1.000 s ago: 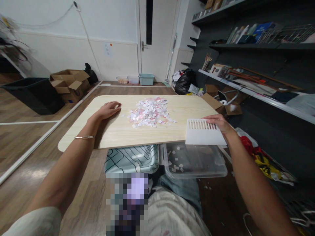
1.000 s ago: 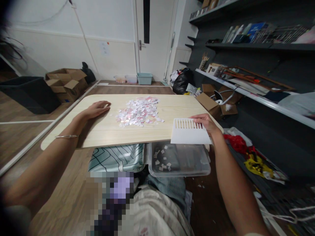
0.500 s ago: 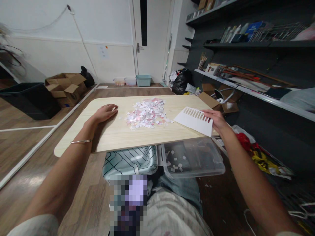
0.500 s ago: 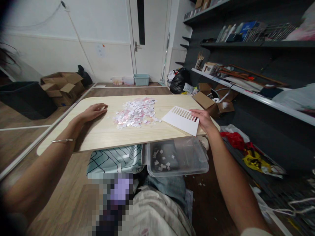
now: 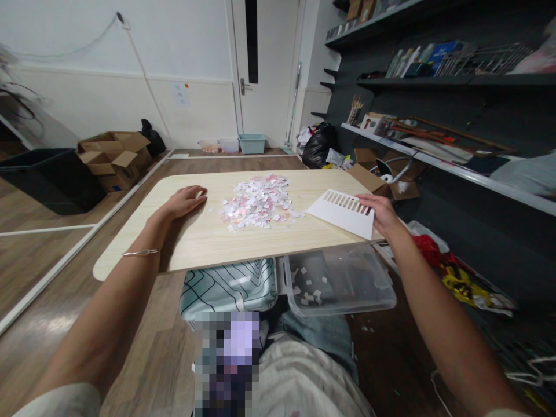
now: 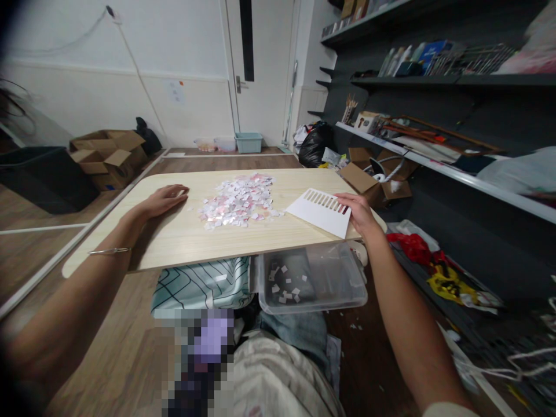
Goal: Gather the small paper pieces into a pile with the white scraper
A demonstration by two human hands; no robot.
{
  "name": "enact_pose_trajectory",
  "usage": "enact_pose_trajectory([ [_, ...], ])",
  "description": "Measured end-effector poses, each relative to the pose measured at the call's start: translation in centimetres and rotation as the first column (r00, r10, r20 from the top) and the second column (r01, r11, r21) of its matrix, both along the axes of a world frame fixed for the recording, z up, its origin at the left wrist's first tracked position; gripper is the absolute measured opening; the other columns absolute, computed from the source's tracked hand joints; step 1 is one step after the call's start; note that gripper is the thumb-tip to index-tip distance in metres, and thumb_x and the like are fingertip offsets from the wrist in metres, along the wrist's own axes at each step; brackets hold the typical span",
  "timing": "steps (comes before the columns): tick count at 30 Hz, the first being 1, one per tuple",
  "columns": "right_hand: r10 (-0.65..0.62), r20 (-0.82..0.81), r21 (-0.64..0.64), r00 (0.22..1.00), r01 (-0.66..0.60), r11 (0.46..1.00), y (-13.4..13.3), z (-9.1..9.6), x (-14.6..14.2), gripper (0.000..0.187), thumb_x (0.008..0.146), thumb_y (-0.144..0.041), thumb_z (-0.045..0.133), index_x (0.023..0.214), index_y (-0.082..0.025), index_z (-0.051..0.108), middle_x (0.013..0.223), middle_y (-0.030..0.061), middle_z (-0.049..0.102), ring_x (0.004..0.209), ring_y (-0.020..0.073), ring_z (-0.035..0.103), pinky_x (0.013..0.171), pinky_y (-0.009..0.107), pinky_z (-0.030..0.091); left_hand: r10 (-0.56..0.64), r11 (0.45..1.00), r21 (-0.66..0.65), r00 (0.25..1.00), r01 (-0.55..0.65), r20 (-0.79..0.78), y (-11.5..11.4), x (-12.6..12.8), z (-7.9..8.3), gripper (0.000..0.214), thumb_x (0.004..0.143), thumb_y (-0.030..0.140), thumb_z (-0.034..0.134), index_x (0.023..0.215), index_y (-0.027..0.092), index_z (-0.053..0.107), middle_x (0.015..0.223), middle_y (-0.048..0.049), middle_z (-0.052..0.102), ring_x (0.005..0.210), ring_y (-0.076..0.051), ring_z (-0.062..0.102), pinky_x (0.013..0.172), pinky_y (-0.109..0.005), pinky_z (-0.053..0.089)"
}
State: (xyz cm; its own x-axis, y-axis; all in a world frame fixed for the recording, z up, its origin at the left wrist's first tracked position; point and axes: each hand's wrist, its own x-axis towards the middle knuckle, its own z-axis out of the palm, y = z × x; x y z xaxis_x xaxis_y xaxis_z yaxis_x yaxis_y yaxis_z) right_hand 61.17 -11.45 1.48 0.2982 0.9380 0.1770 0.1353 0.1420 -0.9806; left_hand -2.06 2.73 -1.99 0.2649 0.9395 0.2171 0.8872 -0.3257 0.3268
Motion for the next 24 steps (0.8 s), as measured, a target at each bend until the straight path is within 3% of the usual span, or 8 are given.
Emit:
enact_pose_trajectory([
  [8,0.022,0.002,-0.024,1.0,-0.022,0.999,-0.01,-0.14,0.08,0.032,0.057,-0.033,0.094,0.086,-0.022,0.085,0.076,0.0049,0.081,0.066,0.0208,0.071,0.063,0.033,0.056,0.015,1.0,-0.002,1.0,-0.015,0.0,-0.09,0.08,0.09,0.076,0.092,0.071,0.047,0.142,0.022,0.076,0.151,-0.0158,0.075,0.142,-0.037,0.066,0.127,-0.047,0.05],
  [15,-0.079,-0.035,0.011,0.996,0.08,0.997,0.68,-0.46,0.63,0.027,0.06,-0.032,0.09,0.084,-0.023,0.084,0.081,0.006,0.082,0.067,0.0218,0.072,0.062,0.033,0.058,0.014,1.0,-0.016,1.0,-0.014,-0.027,-0.25,0.28,0.3,0.081,0.092,0.071,0.045,0.145,0.016,0.074,0.154,-0.0195,0.073,0.142,-0.038,0.066,0.128,-0.048,0.049],
  [24,-0.04,0.052,-0.019,0.998,0.041,0.999,0.6,-0.56,0.5,0.031,0.059,-0.037,0.091,0.085,-0.024,0.081,0.074,0.0058,0.077,0.068,0.0249,0.071,0.067,0.039,0.058,0.028,1.0,-0.005,1.0,-0.028,0.001,-0.03,0.17,-0.02,0.074,0.093,0.071,0.047,0.141,0.023,0.076,0.154,-0.0154,0.074,0.145,-0.037,0.065,0.129,-0.049,0.048],
])
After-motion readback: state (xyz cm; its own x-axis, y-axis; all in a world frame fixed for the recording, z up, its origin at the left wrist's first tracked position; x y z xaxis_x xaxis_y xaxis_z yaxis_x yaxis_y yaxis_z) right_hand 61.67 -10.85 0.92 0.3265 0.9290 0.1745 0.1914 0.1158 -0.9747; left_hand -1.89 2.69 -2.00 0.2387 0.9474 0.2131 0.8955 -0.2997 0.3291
